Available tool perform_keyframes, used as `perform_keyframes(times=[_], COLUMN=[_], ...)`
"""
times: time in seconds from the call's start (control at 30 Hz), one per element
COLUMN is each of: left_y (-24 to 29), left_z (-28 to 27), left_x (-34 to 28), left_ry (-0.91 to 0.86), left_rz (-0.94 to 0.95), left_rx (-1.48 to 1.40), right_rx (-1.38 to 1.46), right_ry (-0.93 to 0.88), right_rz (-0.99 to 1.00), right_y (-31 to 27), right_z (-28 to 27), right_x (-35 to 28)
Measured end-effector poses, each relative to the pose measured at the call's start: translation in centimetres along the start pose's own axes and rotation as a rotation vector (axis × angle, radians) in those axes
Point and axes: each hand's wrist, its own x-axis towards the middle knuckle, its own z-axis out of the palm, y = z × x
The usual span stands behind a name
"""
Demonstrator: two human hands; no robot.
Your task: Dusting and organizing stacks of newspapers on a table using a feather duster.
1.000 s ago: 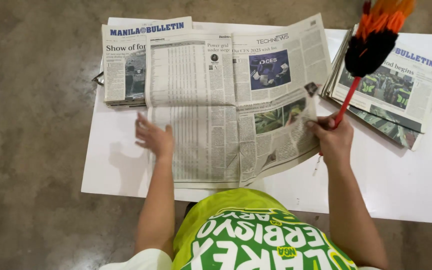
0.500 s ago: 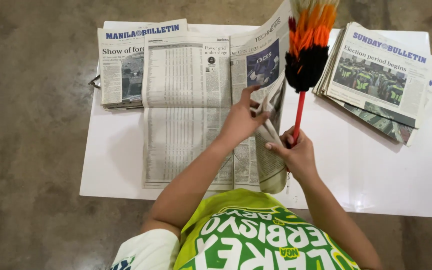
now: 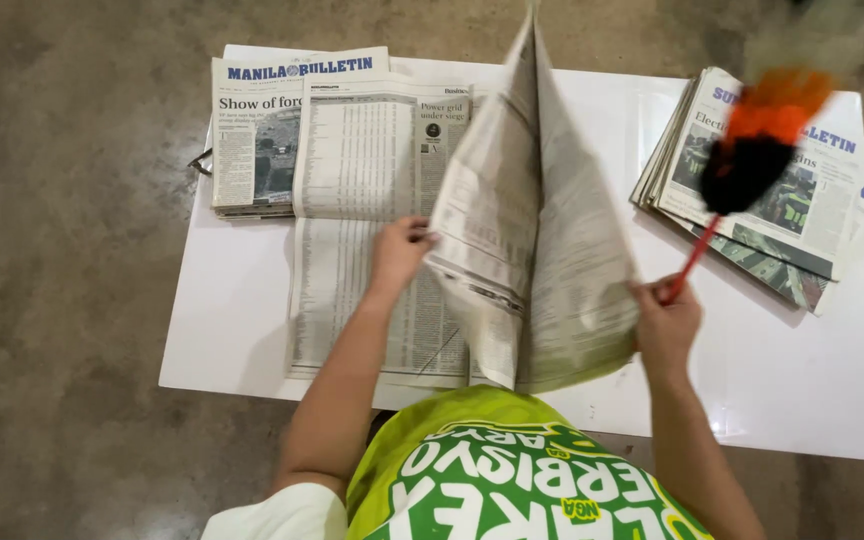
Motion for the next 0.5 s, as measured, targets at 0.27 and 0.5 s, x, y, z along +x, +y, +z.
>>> perform_keyframes(times=[0.27, 0.5], left_y=[-7.3, -17.0], left_z=[-10.7, -11.2], left_x=[-3.3, -5.5], left_ry=[0.273, 0.21], left_rz=[-0.185, -0.433], left_rx=[0.263, 0.325], right_rx=[-0.378, -0.842], right_ry=[0.284, 0.142], right_rz=[-0.134, -0.076], right_y=[6.3, 6.4], right_z=[-7.2, -3.2], right_x=[7.0, 4.4])
